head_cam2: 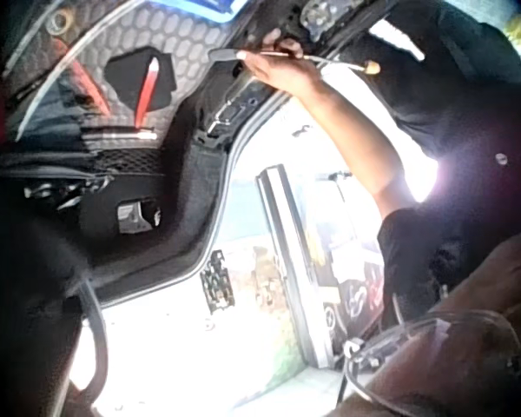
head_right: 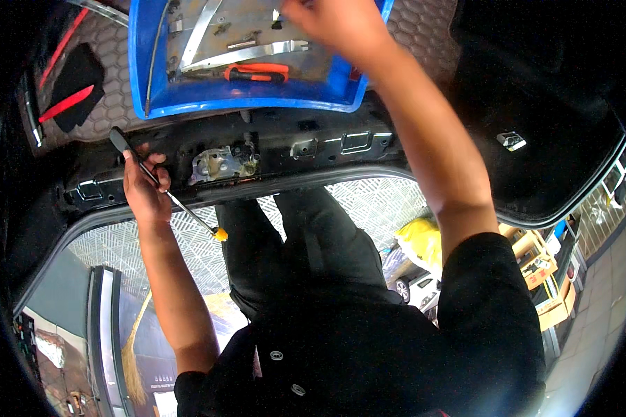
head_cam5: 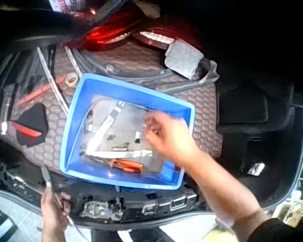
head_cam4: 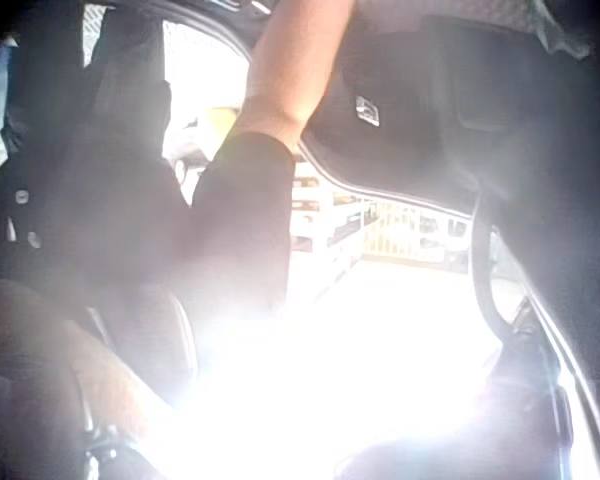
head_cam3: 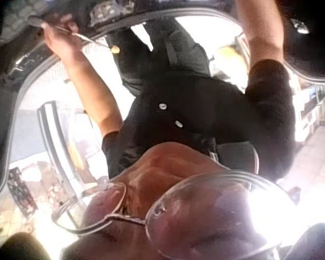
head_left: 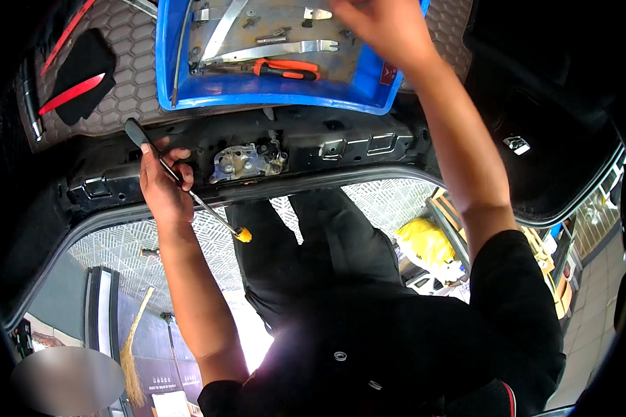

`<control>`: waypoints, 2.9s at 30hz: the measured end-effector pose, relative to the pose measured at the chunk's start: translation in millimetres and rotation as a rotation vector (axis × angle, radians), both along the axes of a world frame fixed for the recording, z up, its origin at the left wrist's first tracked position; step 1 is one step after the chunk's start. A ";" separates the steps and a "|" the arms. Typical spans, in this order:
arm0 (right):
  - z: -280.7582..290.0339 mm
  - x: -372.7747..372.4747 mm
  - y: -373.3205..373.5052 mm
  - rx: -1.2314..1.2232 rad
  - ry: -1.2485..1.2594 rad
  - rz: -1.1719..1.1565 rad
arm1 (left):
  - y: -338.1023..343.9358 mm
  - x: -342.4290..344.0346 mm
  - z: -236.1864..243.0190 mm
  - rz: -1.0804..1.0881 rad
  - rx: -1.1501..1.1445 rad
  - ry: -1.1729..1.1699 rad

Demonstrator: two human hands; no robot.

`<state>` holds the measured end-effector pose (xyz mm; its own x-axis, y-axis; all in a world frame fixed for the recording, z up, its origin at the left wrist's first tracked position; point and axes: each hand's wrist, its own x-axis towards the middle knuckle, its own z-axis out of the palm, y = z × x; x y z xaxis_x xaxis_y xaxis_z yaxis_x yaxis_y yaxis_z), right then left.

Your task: The person unscrews and removes components from a car trunk latch assembly using a socket wrench and a screwdriver.

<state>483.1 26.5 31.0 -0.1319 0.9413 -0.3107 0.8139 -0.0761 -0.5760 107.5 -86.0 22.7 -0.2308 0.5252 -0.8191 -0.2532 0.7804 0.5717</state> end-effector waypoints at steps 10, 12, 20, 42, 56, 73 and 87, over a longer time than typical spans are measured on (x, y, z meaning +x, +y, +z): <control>-4.5 -30.1 -169.3 -0.206 0.296 -0.138 | 1.7 3.9 -0.8 -0.017 0.004 -0.003; -10.0 -31.0 -166.7 -0.021 0.146 -0.137 | 1.6 0.2 -2.1 -0.032 0.004 -0.016; -19.1 10.9 -137.1 -0.309 0.123 0.094 | 3.1 -1.6 -3.5 -0.054 -0.018 0.004; -57.4 1.3 -107.4 -0.820 0.102 0.421 | 5.6 -0.7 -0.2 -0.055 -0.022 -0.023; -55.6 6.8 -106.5 -0.826 0.173 0.468 | 4.2 0.7 -1.0 -0.046 -0.002 -0.015; -64.2 21.6 -118.8 -0.807 0.168 0.474 | 0.9 1.0 -2.5 -0.073 0.013 0.008; -94.5 7.3 -106.9 -0.842 0.252 0.738 | -1.0 7.4 -5.0 -0.106 0.053 0.087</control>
